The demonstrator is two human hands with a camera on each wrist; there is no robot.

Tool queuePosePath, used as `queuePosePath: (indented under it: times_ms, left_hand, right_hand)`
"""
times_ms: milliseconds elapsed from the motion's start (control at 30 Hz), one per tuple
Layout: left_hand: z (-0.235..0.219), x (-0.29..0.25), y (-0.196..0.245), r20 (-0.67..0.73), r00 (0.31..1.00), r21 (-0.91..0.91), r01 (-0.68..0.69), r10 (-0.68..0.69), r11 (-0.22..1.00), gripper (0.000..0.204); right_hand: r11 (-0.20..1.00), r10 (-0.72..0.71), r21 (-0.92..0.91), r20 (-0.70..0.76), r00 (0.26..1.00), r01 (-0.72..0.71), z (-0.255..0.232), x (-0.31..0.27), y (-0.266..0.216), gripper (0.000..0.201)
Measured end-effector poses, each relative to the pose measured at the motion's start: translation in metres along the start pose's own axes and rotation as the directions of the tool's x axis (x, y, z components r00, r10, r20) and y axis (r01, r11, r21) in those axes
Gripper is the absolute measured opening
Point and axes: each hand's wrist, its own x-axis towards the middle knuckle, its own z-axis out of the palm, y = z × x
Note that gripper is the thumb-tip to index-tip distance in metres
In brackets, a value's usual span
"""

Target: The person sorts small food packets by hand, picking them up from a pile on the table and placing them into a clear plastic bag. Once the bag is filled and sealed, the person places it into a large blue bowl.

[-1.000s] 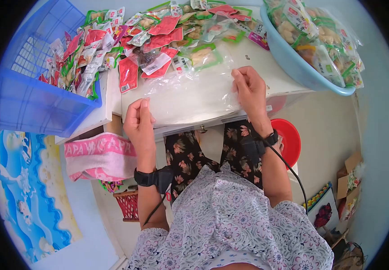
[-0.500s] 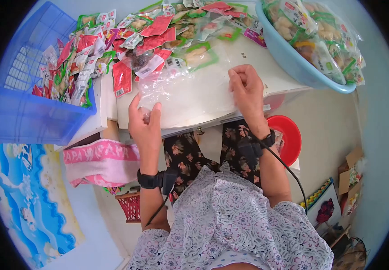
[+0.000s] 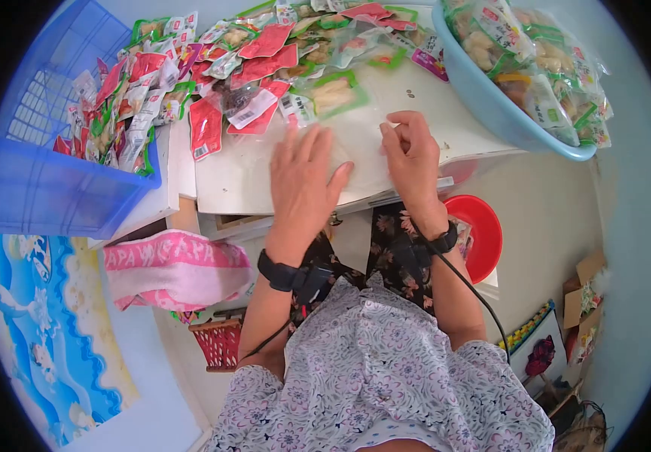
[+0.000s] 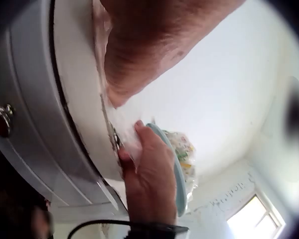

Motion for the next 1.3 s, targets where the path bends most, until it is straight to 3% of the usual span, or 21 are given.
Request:
queuePosePath:
  times_ms: [133,333,433,467,567,667,733,833,967,1167,1300]
  left_hand:
    - [-0.006,-0.015,-0.023,0.042,0.992,0.213,0.109,-0.120,0.971,0.084]
    - [-0.024,-0.033,-0.055,0.069,0.967,0.314,0.212,-0.245,0.925,0.085]
    - [-0.028,-0.037,-0.049,0.022,0.962,0.310,0.252,-0.272,0.917,0.078]
    - [-0.028,-0.038,-0.047,-0.002,0.962,0.310,0.262,-0.275,0.914,0.076]
    - [-0.046,-0.027,-0.018,-0.166,0.973,0.233,0.199,-0.162,0.952,0.056]
    - [-0.042,-0.011,0.008,-0.164,0.971,-0.191,0.142,-0.174,0.971,0.042]
    - [-0.036,0.003,0.032,-0.005,0.973,-0.541,0.191,-0.231,0.819,0.034]
    - [-0.001,0.018,0.033,0.127,0.959,-0.793,0.252,-0.254,0.554,0.031]
    - [0.019,0.023,0.026,0.228,0.908,-0.868,0.353,-0.352,0.348,0.030]
    - [0.016,0.026,0.022,0.275,0.898,-0.890,0.373,-0.343,0.263,0.034]
    - [0.020,0.031,0.021,0.312,0.879,-0.865,0.419,-0.360,0.275,0.027]
  right_hand:
    - [0.999,0.018,-0.037,0.013,1.000,-0.017,0.000,0.002,0.004,0.016]
    - [1.000,-0.008,-0.027,0.038,0.999,0.009,-0.001,0.006,0.003,0.015]
    - [0.976,0.186,0.097,0.100,0.977,-0.196,-0.010,0.004,-0.014,0.016]
    - [0.975,0.173,0.120,0.119,0.978,-0.187,-0.011,0.004,-0.013,0.017]
    - [0.972,0.123,0.177,0.168,0.978,-0.152,-0.013,0.002,-0.003,0.020]
    - [0.975,0.078,0.184,0.227,0.971,-0.121,-0.013,0.003,0.002,0.026]
    - [0.980,0.082,0.152,0.288,0.954,-0.130,-0.015,0.003,0.002,0.032]
    - [0.958,0.059,0.251,0.309,0.949,-0.141,-0.016,0.002,0.007,0.043]
    - [0.970,-0.004,0.230,0.317,0.948,-0.073,-0.021,0.002,0.010,0.050]
    - [0.972,0.010,0.217,0.348,0.937,-0.091,-0.017,0.003,0.008,0.059]
    - [0.958,0.021,0.258,0.380,0.925,-0.128,-0.018,0.001,0.005,0.062]
